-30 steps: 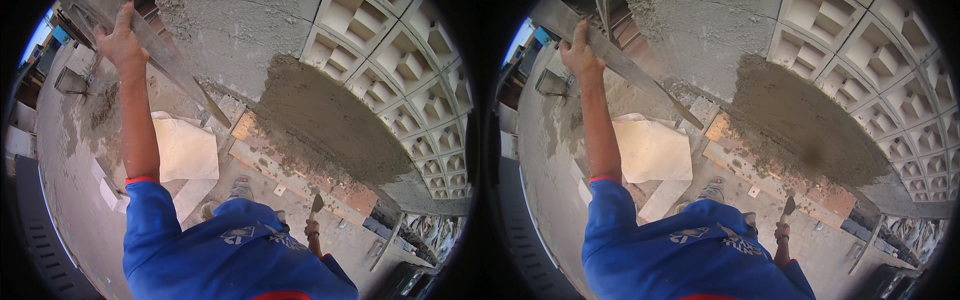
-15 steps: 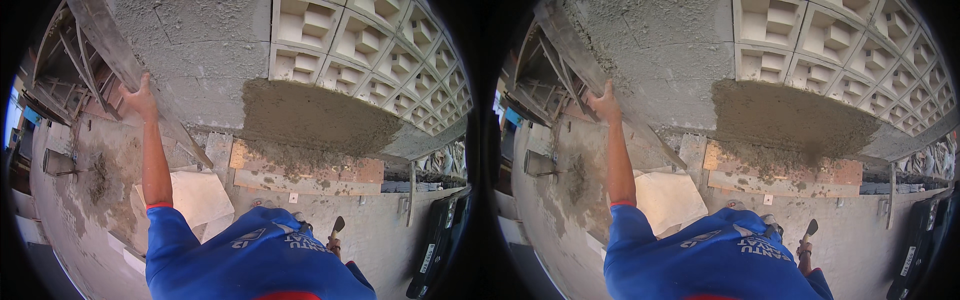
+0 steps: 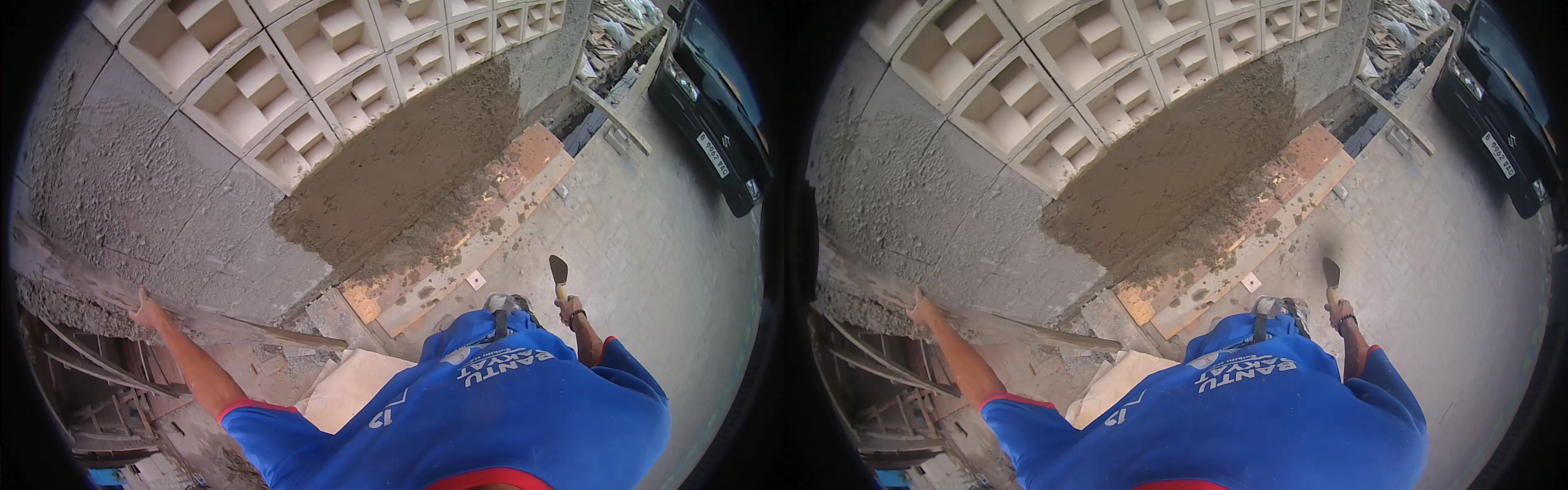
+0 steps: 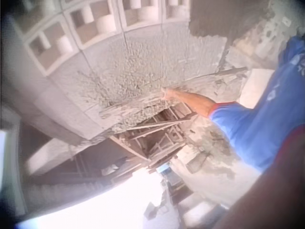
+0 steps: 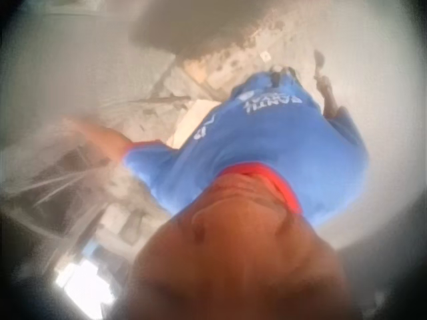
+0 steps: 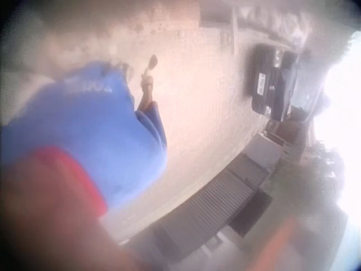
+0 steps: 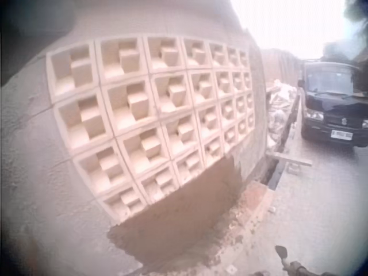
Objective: The person scoops wet cement from a bucket using a trowel and applies it to a ceiling surface. They then use a long wooden straightedge to level and smooth the applied cement across the ceiling area.
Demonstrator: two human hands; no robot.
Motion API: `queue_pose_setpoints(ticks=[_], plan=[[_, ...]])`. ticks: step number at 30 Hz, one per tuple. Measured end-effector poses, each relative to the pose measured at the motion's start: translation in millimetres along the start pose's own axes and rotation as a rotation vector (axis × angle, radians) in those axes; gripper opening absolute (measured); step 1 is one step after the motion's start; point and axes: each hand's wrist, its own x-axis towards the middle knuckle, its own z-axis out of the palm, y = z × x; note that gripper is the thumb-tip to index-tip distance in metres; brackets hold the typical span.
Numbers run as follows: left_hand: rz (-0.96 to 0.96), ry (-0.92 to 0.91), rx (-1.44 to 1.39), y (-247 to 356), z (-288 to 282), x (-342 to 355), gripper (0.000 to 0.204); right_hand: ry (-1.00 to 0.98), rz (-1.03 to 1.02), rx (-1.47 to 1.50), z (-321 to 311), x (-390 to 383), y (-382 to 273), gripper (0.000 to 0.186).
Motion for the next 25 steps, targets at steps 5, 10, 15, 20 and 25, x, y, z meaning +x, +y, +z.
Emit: queue_pose_setpoints(ticks=[5,10,15,20,25], plan=[[-0.090,0.002,0.184,35,21,-49,0.085,0.145,0.178,-0.018,-21,-15,60,0.028],[-0.055,0.013,0.383,12,21,-28,0.095,0.166,0.388,0.051,-29,-24,92,0.027],[0.292,0.291,0.452,29,-14,-87,0.087,0.117,0.320,-0.094,-44,-27,50,0.026],[0.019,-0.642,0.008,-47,-22,-337,0.019,0.054,0.179,-0.129,-75,21,18,0.024],[-0.030,-1.120,0.568,-214,-129,-581,0.021,-0.115,-0.014,-0.202,-94,93,-39,0.027]])
